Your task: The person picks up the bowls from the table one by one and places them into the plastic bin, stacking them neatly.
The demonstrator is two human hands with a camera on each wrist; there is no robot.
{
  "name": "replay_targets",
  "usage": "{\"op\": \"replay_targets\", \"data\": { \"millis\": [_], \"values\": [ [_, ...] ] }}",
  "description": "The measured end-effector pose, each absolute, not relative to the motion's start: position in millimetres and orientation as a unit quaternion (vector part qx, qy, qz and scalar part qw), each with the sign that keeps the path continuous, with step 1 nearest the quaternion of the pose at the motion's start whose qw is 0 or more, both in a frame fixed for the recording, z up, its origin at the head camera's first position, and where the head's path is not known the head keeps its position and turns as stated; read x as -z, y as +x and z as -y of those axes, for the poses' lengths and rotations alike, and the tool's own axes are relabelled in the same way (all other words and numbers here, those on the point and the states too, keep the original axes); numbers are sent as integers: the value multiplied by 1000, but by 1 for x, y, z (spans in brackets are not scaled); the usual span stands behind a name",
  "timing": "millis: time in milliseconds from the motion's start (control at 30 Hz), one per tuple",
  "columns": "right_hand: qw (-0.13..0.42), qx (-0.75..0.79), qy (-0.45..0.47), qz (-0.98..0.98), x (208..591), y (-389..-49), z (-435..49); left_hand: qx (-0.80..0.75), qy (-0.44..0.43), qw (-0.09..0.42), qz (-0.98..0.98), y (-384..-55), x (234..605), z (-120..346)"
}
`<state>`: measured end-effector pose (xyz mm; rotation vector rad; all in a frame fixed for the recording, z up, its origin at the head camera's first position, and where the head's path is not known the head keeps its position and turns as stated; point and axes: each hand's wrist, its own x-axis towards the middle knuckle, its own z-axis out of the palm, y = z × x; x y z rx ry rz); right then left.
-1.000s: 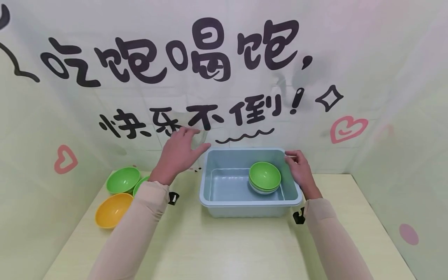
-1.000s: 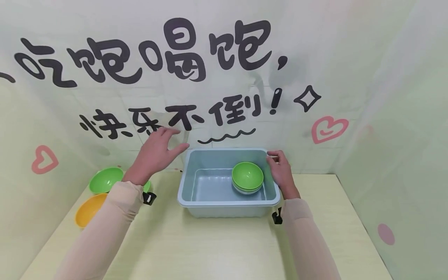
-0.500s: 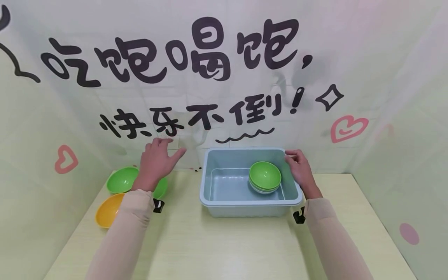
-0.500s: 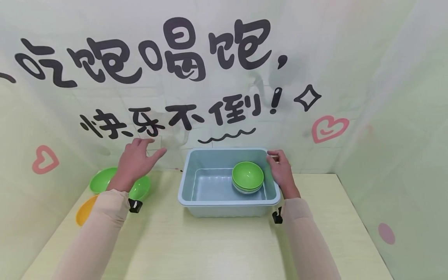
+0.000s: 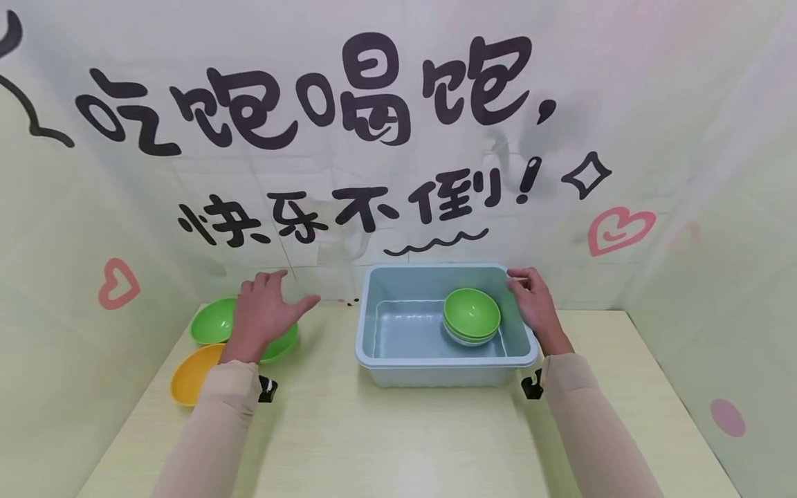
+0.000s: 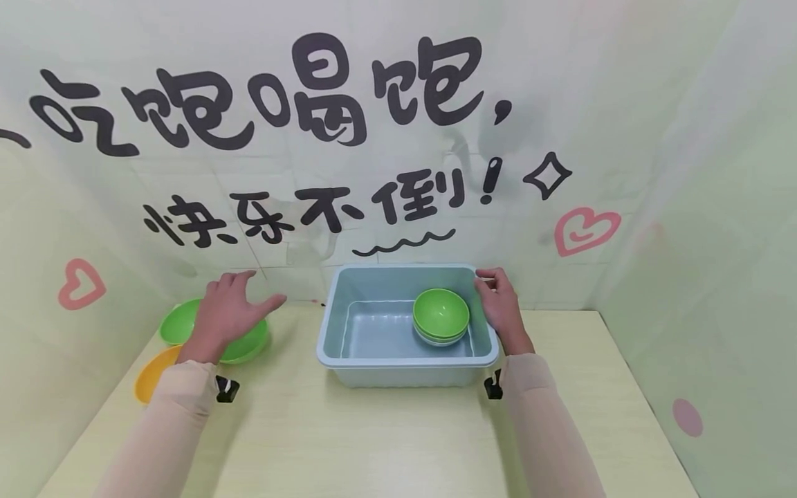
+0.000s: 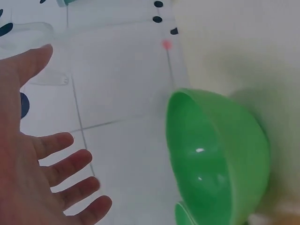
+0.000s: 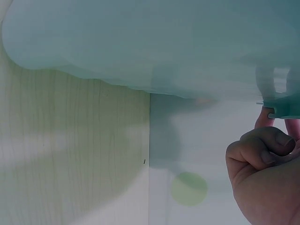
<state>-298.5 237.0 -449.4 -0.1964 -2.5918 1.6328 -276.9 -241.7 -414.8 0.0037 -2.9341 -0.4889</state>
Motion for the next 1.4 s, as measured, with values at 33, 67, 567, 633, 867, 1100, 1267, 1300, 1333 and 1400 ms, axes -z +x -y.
{"op": "replay_targets", "data": {
  "millis": [33, 67, 567, 633, 867, 1100, 1267, 1300, 1333, 1400],
  "values": [
    [35, -531, -64, 844, 449, -299, -237, 160, 1, 84, 984, -276, 417, 244],
    [34, -531, -64, 844, 449, -298, -236, 158, 0, 83, 984, -274, 419, 247],
    [36, -531, -61, 844, 448, -297, -237, 128, 14, 3, 992, -259, 447, 269],
    [36, -532, -61, 844, 448, -298, -238, 125, 16, 0, 992, -258, 450, 269],
    [35, -536, -60, 841, 450, -299, -238, 114, 23, -18, 993, -256, 455, 272],
    [34, -536, -64, 841, 449, -299, -237, 118, 22, -13, 993, -253, 460, 273],
    [38, -533, -63, 843, 449, -300, -237, 112, 14, 2, 994, -253, 463, 270],
    [39, -533, -63, 843, 450, -300, -237, 110, 13, 4, 994, -253, 464, 270],
    [40, -533, -63, 843, 450, -300, -237, 109, 11, 5, 994, -254, 465, 269],
    [41, -534, -64, 842, 451, -300, -238, 110, 8, 7, 994, -254, 466, 266]
  ]
}}
